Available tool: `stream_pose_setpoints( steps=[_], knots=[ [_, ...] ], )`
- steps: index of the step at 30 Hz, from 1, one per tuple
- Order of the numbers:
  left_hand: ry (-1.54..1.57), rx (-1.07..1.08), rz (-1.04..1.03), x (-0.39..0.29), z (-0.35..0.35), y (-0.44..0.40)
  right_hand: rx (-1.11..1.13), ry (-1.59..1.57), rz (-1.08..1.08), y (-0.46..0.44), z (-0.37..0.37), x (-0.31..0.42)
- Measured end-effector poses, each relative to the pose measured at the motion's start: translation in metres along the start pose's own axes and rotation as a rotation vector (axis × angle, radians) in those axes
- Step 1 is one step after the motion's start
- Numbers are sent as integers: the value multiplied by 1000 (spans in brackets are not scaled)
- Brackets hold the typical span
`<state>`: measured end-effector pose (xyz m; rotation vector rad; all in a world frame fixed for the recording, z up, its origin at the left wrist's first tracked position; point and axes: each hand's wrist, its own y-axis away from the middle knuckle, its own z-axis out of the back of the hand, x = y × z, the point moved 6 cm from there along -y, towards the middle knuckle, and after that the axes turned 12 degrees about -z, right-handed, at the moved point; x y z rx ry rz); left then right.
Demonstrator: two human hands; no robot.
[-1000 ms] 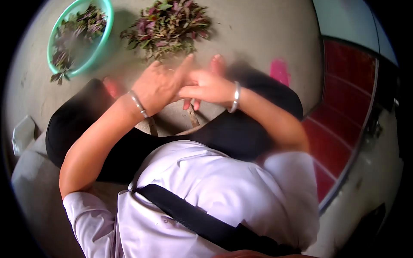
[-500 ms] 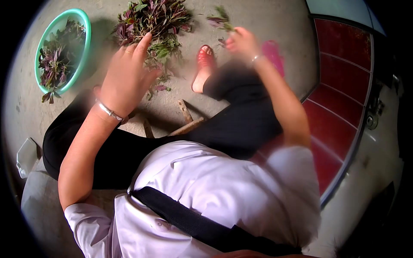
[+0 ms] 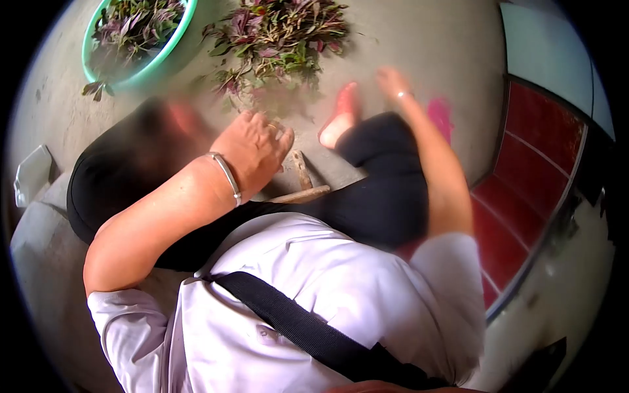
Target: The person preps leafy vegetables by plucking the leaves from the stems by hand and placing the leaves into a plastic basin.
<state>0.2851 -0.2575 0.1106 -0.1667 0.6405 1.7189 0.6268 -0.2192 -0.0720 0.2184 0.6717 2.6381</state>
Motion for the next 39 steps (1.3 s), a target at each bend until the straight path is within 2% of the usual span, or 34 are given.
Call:
stream_pose_setpoints(
  steps=[2, 4, 6, 8, 10, 12, 15, 16, 18, 22, 24, 27, 30, 32, 34, 36, 38, 39],
  knots=[
    [15, 25, 3, -1, 2, 0, 20, -95, 131, -10, -13, 53],
    [-25, -43, 24, 3, 5, 4, 90, -278, 160, -35, -54, 80],
    [-68, -91, 60, 8, 5, 7, 124, -311, 124, -44, -79, 109],
    [-45, -67, 103, 14, 3, 10, 170, -246, 65, -36, -88, 138],
    [-21, -39, 136, 18, 4, 13, 77, -169, 49, -28, -100, 155],
    [-16, -46, 142, 19, 4, 14, 73, -66, 118, -27, -110, 166],
    [30, -15, 133, 19, 6, 16, 147, 8, 187, -38, -121, 169],
    [22, -26, 134, 20, 7, 18, 80, 6, 245, -39, -113, 170],
    [3, -58, 136, 20, 11, 20, 83, -10, 307, -38, -85, 165],
    [-14, -111, 134, 16, 21, 25, 195, 320, 288, -30, -20, 122],
    [-36, -109, 130, 12, 24, 26, 349, 553, 135, -28, -3, 89],
    [-36, -126, 142, 10, 27, 28, 639, 831, 70, -19, -3, 69],
    [-41, -112, 145, 10, 28, 31, 408, 495, 247, -17, -8, 124],
    [-27, -123, 151, 11, 25, 32, 96, 57, 515, -20, -19, 180],
    [-10, -124, 168, 15, 25, 33, 149, -110, 526, -20, -28, 242],
    [-8, -126, 177, 17, 27, 33, 174, -207, 444, -21, -43, 287],
    [4, -113, 173, 19, 28, 34, 87, -219, 421, -33, -65, 315],
    [13, -100, 166, 19, 29, 35, 63, -171, 343, -34, -68, 326]
  ],
)
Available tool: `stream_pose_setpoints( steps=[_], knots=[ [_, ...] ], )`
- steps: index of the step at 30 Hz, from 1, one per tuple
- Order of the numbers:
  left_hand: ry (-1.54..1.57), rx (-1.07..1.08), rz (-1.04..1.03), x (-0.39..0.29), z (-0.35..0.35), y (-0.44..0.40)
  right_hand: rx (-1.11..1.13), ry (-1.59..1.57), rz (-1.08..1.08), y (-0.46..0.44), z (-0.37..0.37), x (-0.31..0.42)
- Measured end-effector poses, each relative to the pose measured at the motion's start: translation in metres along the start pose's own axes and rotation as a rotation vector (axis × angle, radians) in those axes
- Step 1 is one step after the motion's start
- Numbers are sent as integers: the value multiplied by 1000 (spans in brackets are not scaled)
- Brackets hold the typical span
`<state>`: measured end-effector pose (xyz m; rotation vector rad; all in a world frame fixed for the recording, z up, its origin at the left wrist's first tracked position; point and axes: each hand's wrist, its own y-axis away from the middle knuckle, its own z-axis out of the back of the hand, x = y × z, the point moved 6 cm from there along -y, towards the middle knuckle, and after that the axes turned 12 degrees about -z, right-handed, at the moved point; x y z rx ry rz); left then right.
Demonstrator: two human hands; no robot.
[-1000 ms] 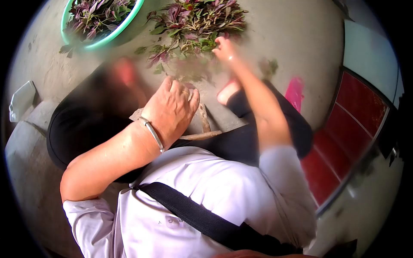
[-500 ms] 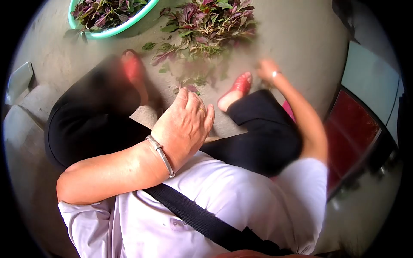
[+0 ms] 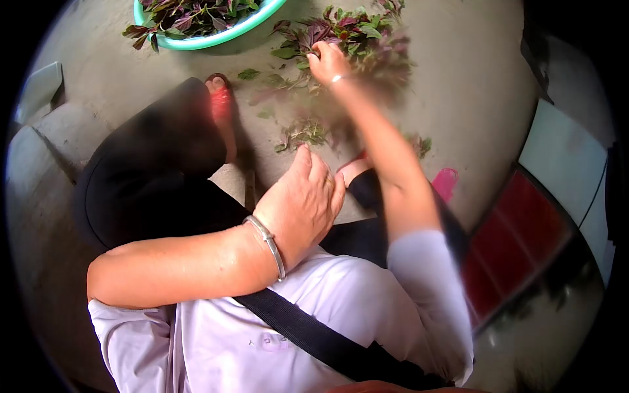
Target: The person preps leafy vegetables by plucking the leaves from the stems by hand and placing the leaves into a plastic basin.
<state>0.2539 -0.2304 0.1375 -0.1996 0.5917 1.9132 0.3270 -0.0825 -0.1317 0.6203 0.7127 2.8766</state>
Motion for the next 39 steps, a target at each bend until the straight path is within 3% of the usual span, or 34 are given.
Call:
stream_pose_setpoints(
  steps=[3, 6, 9, 14, 15, 16, 19, 23, 26, 29, 33, 39],
  knots=[
    [31, 28, 3, 4, 0, 0, -25, 150, -231, -14, -8, 13],
    [21, 60, 5, 6, -3, 1, 6, 301, -261, -27, -27, 6],
    [45, 51, 15, 11, -2, 2, -62, 215, -195, -29, -26, 1],
    [29, -57, 29, 14, 7, 5, -79, -310, 138, -26, 14, -12],
    [20, -97, 28, 14, 9, 5, -72, -397, 157, -17, 34, -11],
    [22, -181, 56, 16, 14, 6, 70, -526, 67, -7, 50, -11],
    [173, -273, 166, 28, 21, 8, 381, -883, -208, 41, 101, 1],
    [379, -747, 301, 57, 33, 21, 328, -938, -149, 93, 162, 16],
    [677, -797, 412, 74, 29, 13, 260, -977, -67, 129, 192, 25],
    [1051, -780, 303, 76, 17, -10, 180, -943, 32, 163, 216, 34],
    [1320, -712, 283, 64, 20, -22, 85, -956, 84, 199, 233, 42],
    [1439, -763, 198, 62, 23, -28, 125, -999, 150, 223, 233, 33]
  ],
)
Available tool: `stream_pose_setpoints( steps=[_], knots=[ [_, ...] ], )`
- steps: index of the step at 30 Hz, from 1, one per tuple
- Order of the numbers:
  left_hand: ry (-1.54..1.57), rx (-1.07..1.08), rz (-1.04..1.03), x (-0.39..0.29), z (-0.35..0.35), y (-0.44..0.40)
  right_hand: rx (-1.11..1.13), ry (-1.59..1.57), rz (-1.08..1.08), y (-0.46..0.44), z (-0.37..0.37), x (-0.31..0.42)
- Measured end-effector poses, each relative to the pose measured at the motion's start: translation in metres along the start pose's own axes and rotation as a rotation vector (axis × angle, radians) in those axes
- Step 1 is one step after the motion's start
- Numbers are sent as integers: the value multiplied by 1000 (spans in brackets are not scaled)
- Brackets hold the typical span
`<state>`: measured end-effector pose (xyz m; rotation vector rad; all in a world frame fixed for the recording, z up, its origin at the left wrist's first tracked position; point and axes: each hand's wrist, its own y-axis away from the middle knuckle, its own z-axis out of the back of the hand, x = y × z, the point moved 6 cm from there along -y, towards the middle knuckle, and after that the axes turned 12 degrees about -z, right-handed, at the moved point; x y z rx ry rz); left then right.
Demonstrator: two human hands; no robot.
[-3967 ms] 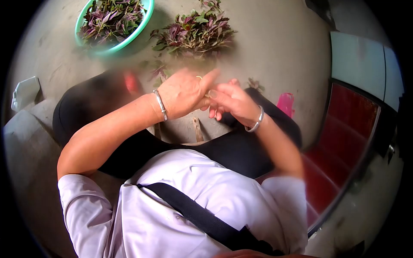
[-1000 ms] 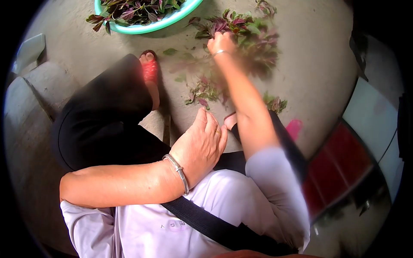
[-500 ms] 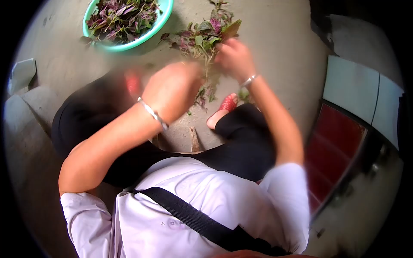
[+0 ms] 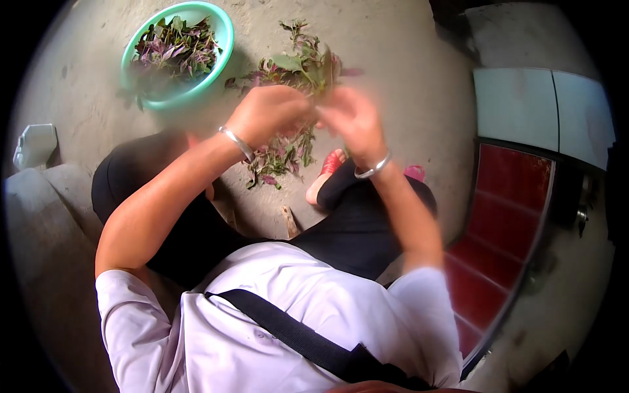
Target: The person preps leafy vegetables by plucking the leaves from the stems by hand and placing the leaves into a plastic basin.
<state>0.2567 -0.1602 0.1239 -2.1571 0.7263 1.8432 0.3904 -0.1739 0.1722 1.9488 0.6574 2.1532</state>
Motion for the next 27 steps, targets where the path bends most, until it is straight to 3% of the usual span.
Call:
stream_pose_setpoints(
  steps=[13, 24, 27],
  knots=[
    [271, -177, 29, 6, 11, -7, -313, -390, 121, 1, 53, -4],
    [254, -149, -15, 3, 6, -6, -202, -300, 45, 6, 41, -7],
    [243, -136, -17, 3, 5, -5, -189, -410, 49, 9, 43, -10]
  ],
)
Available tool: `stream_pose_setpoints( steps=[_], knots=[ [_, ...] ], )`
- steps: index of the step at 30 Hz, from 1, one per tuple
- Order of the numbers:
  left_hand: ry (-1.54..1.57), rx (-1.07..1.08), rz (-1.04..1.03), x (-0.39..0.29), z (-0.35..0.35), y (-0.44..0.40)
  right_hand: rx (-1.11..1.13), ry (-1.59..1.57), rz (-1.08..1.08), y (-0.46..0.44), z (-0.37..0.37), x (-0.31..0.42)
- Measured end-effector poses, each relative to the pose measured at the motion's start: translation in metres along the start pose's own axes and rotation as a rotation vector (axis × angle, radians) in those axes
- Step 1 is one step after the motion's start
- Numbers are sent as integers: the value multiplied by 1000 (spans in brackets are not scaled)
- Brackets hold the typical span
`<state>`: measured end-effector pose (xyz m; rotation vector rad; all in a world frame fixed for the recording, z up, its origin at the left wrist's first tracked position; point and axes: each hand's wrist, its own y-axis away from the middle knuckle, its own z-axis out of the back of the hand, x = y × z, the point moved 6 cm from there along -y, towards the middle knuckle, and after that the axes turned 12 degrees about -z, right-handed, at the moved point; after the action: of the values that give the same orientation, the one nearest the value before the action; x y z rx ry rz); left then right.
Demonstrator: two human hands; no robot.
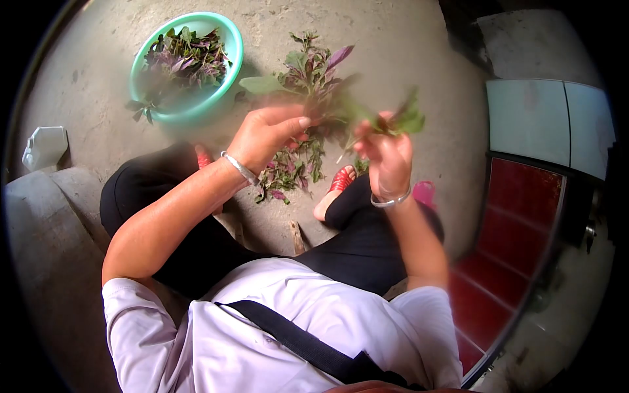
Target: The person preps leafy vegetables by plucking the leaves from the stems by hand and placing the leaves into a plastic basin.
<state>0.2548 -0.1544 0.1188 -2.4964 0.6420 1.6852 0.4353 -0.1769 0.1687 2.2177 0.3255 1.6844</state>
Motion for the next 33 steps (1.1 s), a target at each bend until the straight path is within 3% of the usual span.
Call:
stream_pose_setpoints(
  steps=[5, 13, 23, 27, 28, 33],
  knots=[
    [43, 67, 7, -4, -3, 2, -68, -166, -1, 1, 0, -3],
    [110, 212, 12, -9, -15, 7, -93, -10, -180, -9, 13, -20],
    [28, 320, 99, 3, -27, 15, 242, -188, -249, 0, -15, -15],
    [-75, 319, 72, 5, -29, 16, 337, -39, -371, 3, -23, -19],
    [-86, 326, 53, 7, -29, 16, 272, 104, -372, 7, -25, -15],
    [-195, 220, -195, -2, -25, 14, 283, 98, -172, 2, -14, -20]
  ],
)
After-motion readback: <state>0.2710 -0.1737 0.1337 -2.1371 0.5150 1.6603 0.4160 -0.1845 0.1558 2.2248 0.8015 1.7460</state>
